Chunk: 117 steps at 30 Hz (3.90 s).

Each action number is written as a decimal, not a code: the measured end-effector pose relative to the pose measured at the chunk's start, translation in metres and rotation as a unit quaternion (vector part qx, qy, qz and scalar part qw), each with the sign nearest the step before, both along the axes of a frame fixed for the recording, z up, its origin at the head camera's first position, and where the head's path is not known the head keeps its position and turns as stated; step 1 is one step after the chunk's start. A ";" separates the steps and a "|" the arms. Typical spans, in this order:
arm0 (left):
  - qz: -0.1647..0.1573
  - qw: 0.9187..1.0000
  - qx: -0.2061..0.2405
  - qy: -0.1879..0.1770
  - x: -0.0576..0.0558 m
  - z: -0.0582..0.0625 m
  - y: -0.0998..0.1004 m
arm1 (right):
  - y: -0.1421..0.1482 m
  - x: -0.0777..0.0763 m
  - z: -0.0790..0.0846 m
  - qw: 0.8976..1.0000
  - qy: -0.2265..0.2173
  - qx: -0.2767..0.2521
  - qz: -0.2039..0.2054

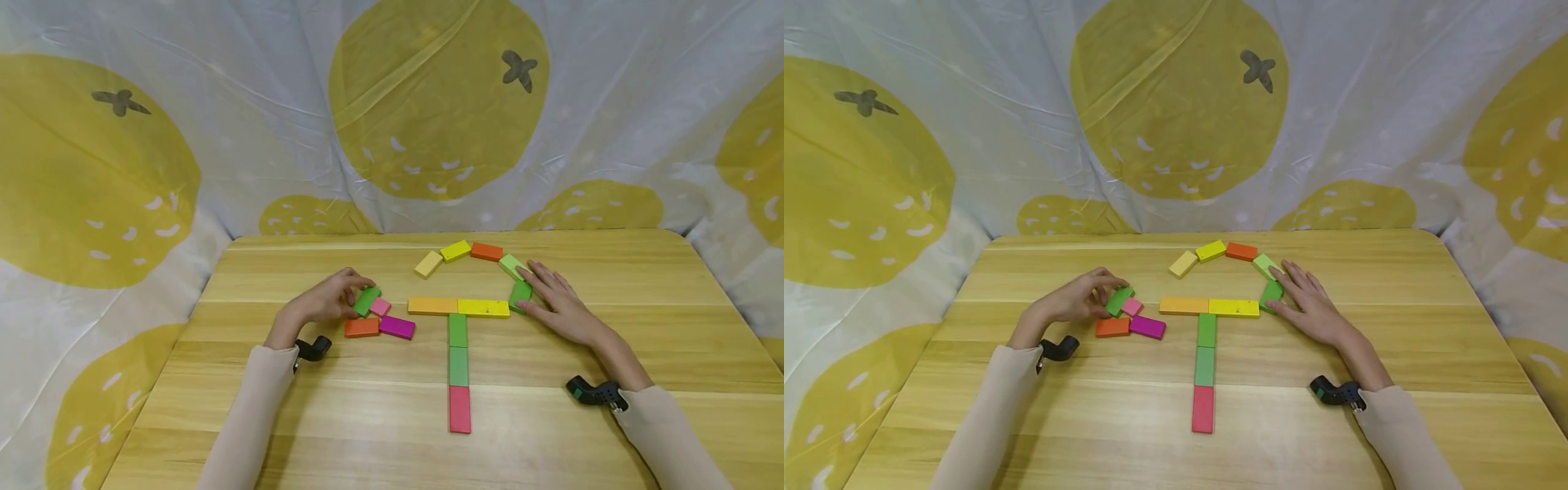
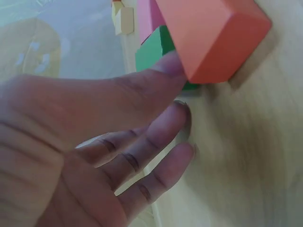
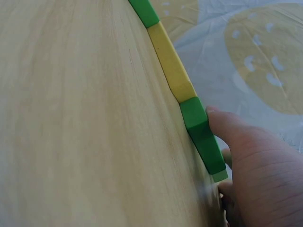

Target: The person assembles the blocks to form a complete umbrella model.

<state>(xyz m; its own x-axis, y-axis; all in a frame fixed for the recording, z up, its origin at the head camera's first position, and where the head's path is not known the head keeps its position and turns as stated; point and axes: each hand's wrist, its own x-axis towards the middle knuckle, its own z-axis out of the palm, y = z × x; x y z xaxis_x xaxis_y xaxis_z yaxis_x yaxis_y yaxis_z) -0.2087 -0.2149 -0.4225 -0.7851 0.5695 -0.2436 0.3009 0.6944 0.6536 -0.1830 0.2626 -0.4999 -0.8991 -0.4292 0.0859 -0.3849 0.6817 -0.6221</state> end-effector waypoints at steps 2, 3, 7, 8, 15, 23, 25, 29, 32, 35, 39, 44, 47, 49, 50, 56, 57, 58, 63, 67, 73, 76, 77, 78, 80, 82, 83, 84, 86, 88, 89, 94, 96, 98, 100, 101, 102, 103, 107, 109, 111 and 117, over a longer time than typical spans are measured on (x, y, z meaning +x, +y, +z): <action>0.007 1.000 -0.007 0.012 -0.003 0.000 0.001 | 0.000 0.000 0.000 1.000 0.000 0.001 0.000; 0.011 1.000 -0.010 0.017 -0.004 0.001 0.001 | 0.000 0.000 0.000 1.000 0.000 0.002 0.000; 0.008 0.999 -0.008 0.038 -0.011 0.003 0.005 | 0.000 -0.001 -0.001 1.000 0.000 0.003 -0.003; 0.006 0.999 -0.006 0.043 -0.012 0.003 0.007 | 0.000 -0.001 -0.001 1.000 0.000 0.003 -0.003; 0.015 0.996 0.017 0.086 -0.020 0.010 0.026 | 0.001 -0.001 -0.001 1.000 -0.002 -0.001 -0.001; -0.019 0.996 0.010 0.088 -0.025 0.002 0.055 | 0.001 -0.001 -0.001 1.000 -0.004 0.001 -0.001; -0.027 0.996 0.005 0.082 -0.026 -0.001 0.058 | 0.001 -0.001 -0.001 1.000 -0.005 0.000 0.000; -0.040 0.997 0.004 0.066 -0.028 -0.006 0.060 | 0.001 -0.001 0.000 1.000 -0.004 0.000 0.001; -0.041 0.998 0.008 0.048 -0.028 -0.008 0.061 | 0.001 -0.001 0.001 1.000 -0.002 0.002 -0.001; -0.039 0.999 0.007 0.035 -0.027 -0.010 0.061 | 0.000 0.000 0.001 1.000 -0.004 0.004 -0.002; -0.028 0.999 0.005 0.030 -0.023 -0.011 0.063 | 0.000 0.000 0.002 1.000 -0.005 0.004 -0.003; -0.004 0.999 0.028 0.027 -0.017 -0.015 0.064 | 0.000 0.000 0.001 1.000 -0.002 0.003 -0.004; 0.003 0.999 0.043 0.027 -0.015 -0.017 0.064 | 0.001 0.000 0.000 1.000 0.000 0.002 -0.005; 0.004 0.998 0.049 0.030 -0.015 -0.018 0.065 | 0.001 0.000 0.000 1.000 0.000 0.001 -0.006; 0.003 0.998 0.049 0.034 -0.015 -0.018 0.065 | 0.002 0.000 -0.001 1.000 0.000 -0.001 -0.007; 0.000 0.998 0.044 0.045 -0.016 -0.019 0.068 | 0.003 0.001 -0.001 1.000 0.003 -0.009 -0.008; 0.000 0.998 0.043 0.046 -0.016 -0.020 0.069 | 0.002 0.001 0.000 1.000 0.004 -0.010 -0.007; -0.001 0.998 0.040 0.049 -0.016 -0.020 0.069 | 0.002 0.001 0.000 1.000 0.004 -0.010 -0.007; -0.004 0.998 0.039 0.057 -0.017 -0.020 0.072 | 0.002 0.002 0.001 1.000 0.010 -0.010 -0.007; -0.006 0.997 0.044 0.059 -0.018 -0.020 0.072 | 0.001 0.002 0.001 1.000 0.017 -0.009 -0.007; -0.010 0.997 0.048 0.056 -0.017 -0.022 0.073 | 0.002 0.003 -0.001 1.000 0.017 -0.022 0.001; -0.013 0.997 0.048 0.055 -0.017 -0.022 0.075 | 0.003 0.005 0.001 1.000 0.008 -0.029 0.004; -0.014 0.997 0.048 0.056 -0.017 -0.022 0.075 | 0.003 0.005 0.002 1.000 0.001 -0.031 0.003; -0.014 0.997 0.047 0.057 -0.017 -0.022 0.075 | 0.004 0.006 0.004 0.999 -0.008 -0.035 0.003; -0.012 0.997 0.048 0.055 -0.017 -0.022 0.075 | 0.005 0.007 0.007 0.999 -0.026 -0.042 0.000; -0.009 0.997 0.047 0.055 -0.017 -0.022 0.075 | 0.007 0.008 0.010 0.998 -0.031 -0.049 -0.006; -0.007 0.997 0.048 0.054 -0.017 -0.021 0.076 | 0.008 0.009 0.011 0.998 -0.028 -0.052 -0.010; -0.006 0.997 0.048 0.052 -0.017 -0.021 0.076 | 0.008 0.010 0.012 0.998 -0.020 -0.056 -0.014; -0.005 0.998 0.049 0.050 -0.017 -0.022 0.076 | 0.008 0.011 0.012 0.998 0.006 -0.059 -0.023; -0.007 0.998 0.050 0.049 -0.016 -0.022 0.077 | 0.007 0.012 0.012 0.997 0.036 -0.057 -0.030; -0.007 0.998 0.051 0.048 -0.016 -0.022 0.077 | 0.007 0.013 0.013 0.997 0.049 -0.053 -0.033; -0.008 0.997 0.050 0.053 -0.016 -0.023 0.078 | 0.002 0.015 0.015 0.993 0.105 -0.021 -0.050; -0.008 0.997 0.049 0.054 -0.016 -0.023 0.079 | 0.002 0.015 0.015 0.993 0.102 -0.026 -0.051; -0.007 0.997 0.049 0.057 -0.016 -0.023 0.079 | 0.002 0.016 0.014 0.994 0.085 -0.042 -0.047; -0.007 0.997 0.050 0.060 -0.017 -0.024 0.079 | 0.004 0.016 0.013 0.995 0.066 -0.059 -0.042; -0.007 0.997 0.051 0.061 -0.017 -0.024 0.079 | 0.005 0.016 0.012 0.995 0.056 -0.066 -0.041; -0.007 0.997 0.051 0.062 -0.017 -0.024 0.080 | 0.006 0.016 0.011 0.995 0.049 -0.069 -0.044; -0.007 0.997 0.052 0.063 -0.017 -0.025 0.080 | 0.007 0.016 0.010 0.996 0.046 -0.069 -0.045; -0.002 0.997 0.052 0.062 -0.018 -0.024 0.081 | 0.009 0.016 0.007 0.995 0.047 -0.072 -0.056; 0.001 0.997 0.052 0.062 -0.018 -0.024 0.081 | 0.009 0.015 0.006 0.994 0.061 -0.072 -0.059; 0.002 0.997 0.050 0.066 -0.018 -0.024 0.081 | 0.009 0.015 0.005 0.993 0.075 -0.073 -0.062; 0.002 0.996 0.046 0.076 -0.018 -0.024 0.082 | 0.010 0.013 0.003 0.991 0.093 -0.077 -0.060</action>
<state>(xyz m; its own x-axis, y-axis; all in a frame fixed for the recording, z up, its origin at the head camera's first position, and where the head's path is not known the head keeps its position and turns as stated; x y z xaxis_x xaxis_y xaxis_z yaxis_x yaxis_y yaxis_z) -0.2268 -0.1331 -0.4462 -0.8107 0.5815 -0.0689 0.3989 0.6346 0.6619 -0.1702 0.2723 -0.4965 -0.9054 -0.2893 0.3108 -0.4245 0.6319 -0.6484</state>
